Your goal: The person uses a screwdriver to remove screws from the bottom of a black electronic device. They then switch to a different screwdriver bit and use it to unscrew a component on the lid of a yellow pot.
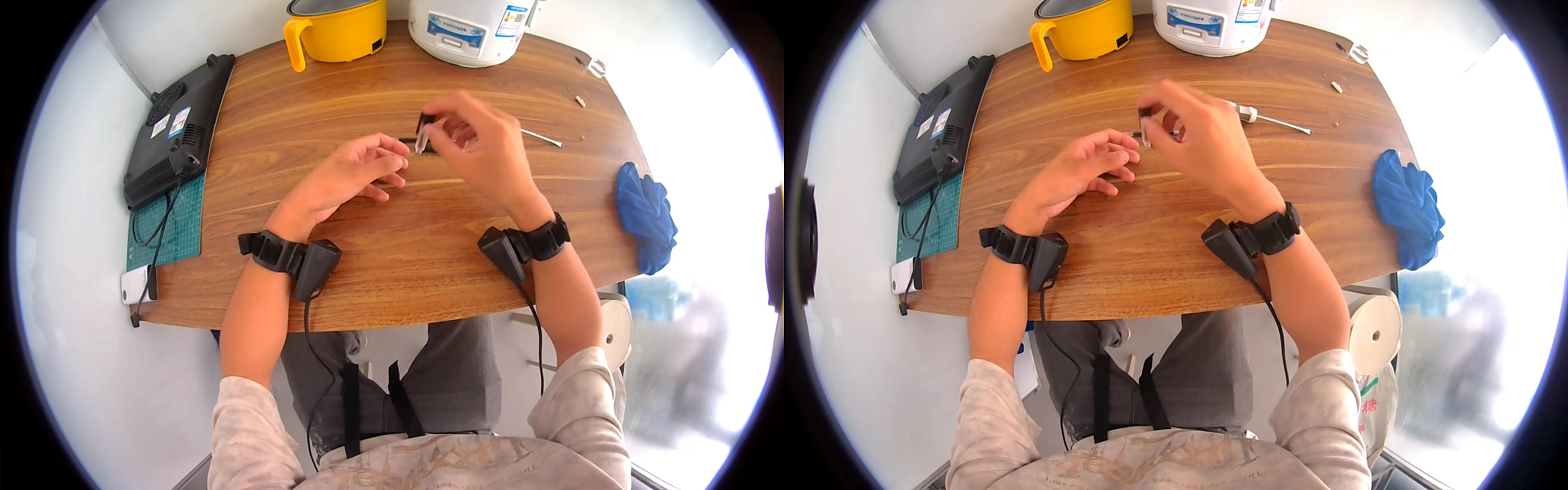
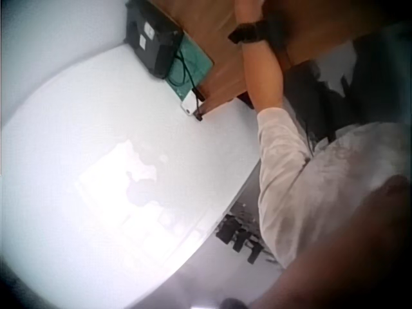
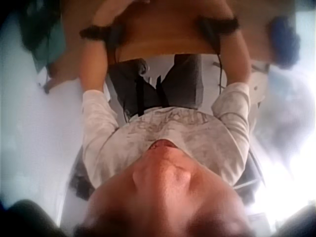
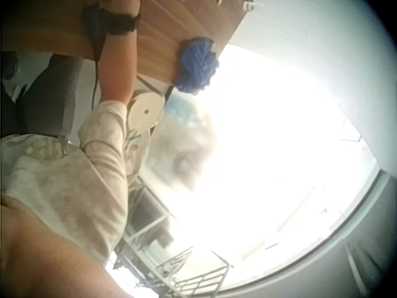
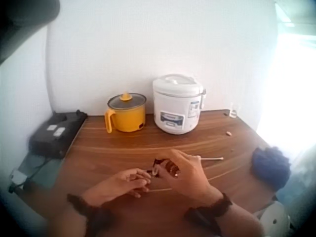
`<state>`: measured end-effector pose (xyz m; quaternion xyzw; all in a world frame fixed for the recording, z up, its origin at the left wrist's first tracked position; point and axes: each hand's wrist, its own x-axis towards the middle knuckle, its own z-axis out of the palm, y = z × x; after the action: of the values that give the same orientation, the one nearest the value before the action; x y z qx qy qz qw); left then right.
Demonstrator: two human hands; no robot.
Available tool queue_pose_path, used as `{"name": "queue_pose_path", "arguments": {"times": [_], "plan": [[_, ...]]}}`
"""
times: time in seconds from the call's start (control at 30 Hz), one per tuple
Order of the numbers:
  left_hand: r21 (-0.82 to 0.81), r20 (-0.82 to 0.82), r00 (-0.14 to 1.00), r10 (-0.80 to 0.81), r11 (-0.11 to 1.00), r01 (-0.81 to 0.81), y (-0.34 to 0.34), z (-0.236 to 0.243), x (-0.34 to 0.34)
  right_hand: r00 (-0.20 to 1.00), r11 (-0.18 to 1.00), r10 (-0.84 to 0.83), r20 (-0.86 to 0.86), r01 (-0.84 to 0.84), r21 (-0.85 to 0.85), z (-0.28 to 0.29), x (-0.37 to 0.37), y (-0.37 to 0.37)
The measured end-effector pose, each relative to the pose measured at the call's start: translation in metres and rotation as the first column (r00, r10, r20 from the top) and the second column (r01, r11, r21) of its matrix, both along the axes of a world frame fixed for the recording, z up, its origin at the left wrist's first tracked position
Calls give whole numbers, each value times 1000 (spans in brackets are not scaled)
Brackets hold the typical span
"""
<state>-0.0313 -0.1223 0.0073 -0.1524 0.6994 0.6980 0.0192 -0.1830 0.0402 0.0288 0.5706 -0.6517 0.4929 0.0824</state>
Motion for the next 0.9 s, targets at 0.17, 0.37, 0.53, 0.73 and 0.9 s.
{"name": "queue_pose_path", "arguments": {"times": [0.17,0.37,0.53,0.73,0.9], "plan": [[-13,2,1000,-8,1000,8,-1,0,0,999,998,-38,33,40,-50,7,5,1],[-28,-4,1000,-8,1000,8,-1,-2,-1,998,1000,-31,62,31,-3,8,1,2],[-18,2,1000,5,1000,-5,-1,-2,0,996,998,2,87,-8,60,7,3,2],[-28,-26,999,-39,999,38,-2,-4,-1,996,990,15,89,-27,138,3,2,3],[4,-16,1000,-7,1000,7,-1,-2,0,976,996,17,217,-36,84,3,1,0]]}}
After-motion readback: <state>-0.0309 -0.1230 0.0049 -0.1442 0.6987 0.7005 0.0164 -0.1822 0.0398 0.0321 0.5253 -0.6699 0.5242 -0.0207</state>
